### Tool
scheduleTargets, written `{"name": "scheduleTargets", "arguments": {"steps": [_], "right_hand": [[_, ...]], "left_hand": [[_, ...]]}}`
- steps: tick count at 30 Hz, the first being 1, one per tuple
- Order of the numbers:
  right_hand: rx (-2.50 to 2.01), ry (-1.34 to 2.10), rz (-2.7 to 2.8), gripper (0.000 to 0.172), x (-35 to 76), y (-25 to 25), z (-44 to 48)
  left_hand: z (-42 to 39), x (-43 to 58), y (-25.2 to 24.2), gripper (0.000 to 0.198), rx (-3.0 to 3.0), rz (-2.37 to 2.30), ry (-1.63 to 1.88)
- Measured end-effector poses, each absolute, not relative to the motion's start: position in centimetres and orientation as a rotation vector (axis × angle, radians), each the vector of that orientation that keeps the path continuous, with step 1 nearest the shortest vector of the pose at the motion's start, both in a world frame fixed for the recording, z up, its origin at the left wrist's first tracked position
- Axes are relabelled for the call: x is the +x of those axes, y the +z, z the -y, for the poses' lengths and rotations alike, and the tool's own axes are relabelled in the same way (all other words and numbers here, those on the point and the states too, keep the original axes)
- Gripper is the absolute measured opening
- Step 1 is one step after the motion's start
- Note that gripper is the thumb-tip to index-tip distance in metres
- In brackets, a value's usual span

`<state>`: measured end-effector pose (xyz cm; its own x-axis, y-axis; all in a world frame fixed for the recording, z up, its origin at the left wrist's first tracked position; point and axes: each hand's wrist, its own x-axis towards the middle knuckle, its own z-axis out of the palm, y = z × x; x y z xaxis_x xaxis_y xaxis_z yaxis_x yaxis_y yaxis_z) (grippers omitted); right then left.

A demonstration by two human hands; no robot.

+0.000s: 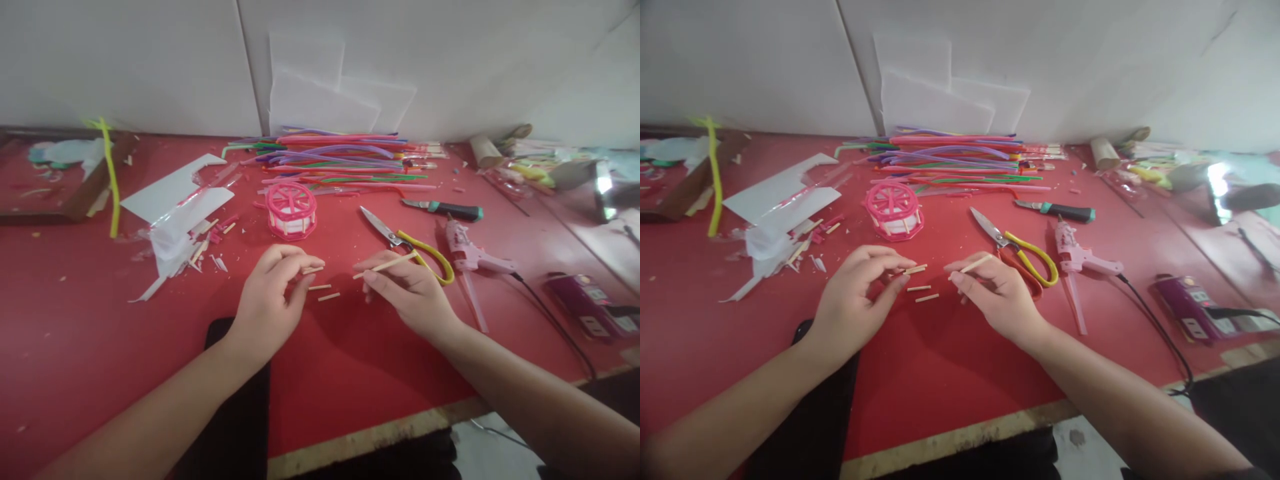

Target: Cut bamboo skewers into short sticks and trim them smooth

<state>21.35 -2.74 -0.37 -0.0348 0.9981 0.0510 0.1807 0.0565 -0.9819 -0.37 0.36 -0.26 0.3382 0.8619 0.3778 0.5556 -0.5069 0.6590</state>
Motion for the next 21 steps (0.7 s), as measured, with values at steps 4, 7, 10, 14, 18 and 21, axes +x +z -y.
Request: {"name": "scheduleTargets", "arguments": {"steps": [4, 7, 10, 14, 18, 21], "right_hand": [[-1.227, 1.244, 1.263, 0.022, 21.5, -0.5, 2.4], [-1.148, 1.333, 1.184, 0.021, 21.4, -0.5, 2.3], [-1.117, 1.392, 1.126, 0.015, 21.5, -0.5, 2.3], [-1.125, 1.437, 1.062, 0.016, 21.5, -0.5, 2.3], [-1.127, 1.417, 1.083, 0.016, 21.5, -0.6, 2.3], [-1.139, 1.404, 1.117, 0.014, 21.5, -0.6, 2.3]], "left_hand": [[-0.3, -0.4, 0.1, 0.011, 2.021, -1.259, 1.095], [0.0, -0.4, 0.1, 0.013, 1.986, -1.214, 1.084], [0.4, -0.2, -0.1, 0.022, 2.185, -1.143, 1.028], [1.0, 0.4, -0.4, 0.018, 2.693, -1.020, 0.777], [1.2, 0.7, -0.4, 0.014, 2.825, -1.123, 0.532], [1.2, 0.7, -0.6, 0.013, 2.788, -1.160, 0.450]]}}
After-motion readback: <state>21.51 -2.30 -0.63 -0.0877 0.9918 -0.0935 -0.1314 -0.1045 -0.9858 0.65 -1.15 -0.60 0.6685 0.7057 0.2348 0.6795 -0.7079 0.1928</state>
